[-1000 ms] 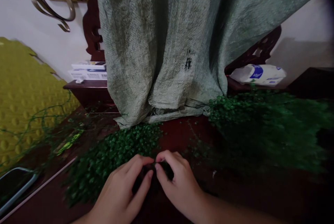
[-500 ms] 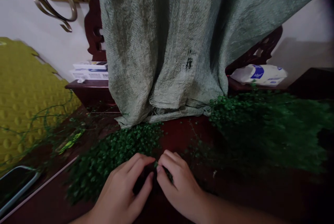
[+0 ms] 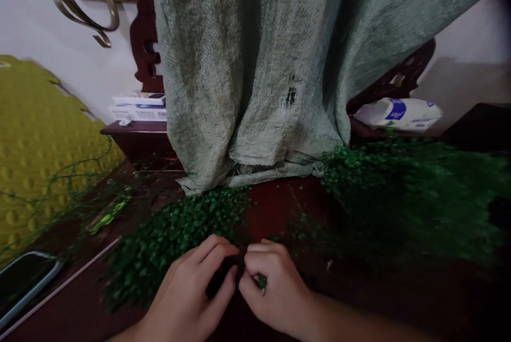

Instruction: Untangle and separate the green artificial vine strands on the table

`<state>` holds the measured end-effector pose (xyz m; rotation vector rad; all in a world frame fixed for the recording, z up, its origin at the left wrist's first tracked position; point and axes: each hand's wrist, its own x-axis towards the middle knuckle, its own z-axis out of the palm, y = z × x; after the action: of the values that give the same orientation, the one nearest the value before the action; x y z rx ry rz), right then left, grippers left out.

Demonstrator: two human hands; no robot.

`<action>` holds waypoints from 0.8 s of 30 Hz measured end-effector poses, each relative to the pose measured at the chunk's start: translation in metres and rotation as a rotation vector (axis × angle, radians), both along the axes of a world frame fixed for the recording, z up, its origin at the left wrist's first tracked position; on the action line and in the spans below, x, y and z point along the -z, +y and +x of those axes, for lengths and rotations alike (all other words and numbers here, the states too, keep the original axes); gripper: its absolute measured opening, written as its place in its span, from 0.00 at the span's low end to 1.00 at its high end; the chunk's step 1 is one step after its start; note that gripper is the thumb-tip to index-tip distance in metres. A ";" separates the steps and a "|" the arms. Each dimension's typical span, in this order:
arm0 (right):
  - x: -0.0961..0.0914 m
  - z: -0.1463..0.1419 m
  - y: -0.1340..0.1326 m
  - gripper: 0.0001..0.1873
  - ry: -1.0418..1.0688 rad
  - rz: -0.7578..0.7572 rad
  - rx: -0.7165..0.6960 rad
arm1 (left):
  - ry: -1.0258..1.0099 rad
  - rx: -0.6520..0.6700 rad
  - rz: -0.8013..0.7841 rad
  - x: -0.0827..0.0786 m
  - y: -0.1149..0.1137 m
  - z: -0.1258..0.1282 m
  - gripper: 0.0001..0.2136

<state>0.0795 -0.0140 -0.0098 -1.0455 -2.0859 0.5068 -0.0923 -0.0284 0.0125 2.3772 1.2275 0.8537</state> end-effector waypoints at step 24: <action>0.008 0.003 0.003 0.11 0.042 -0.029 -0.068 | 0.011 0.005 -0.050 0.002 0.000 0.001 0.08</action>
<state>0.0825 -0.0107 -0.0182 -0.9752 -2.0881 0.5895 -0.0917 -0.0284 0.0104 2.3473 1.2326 0.7994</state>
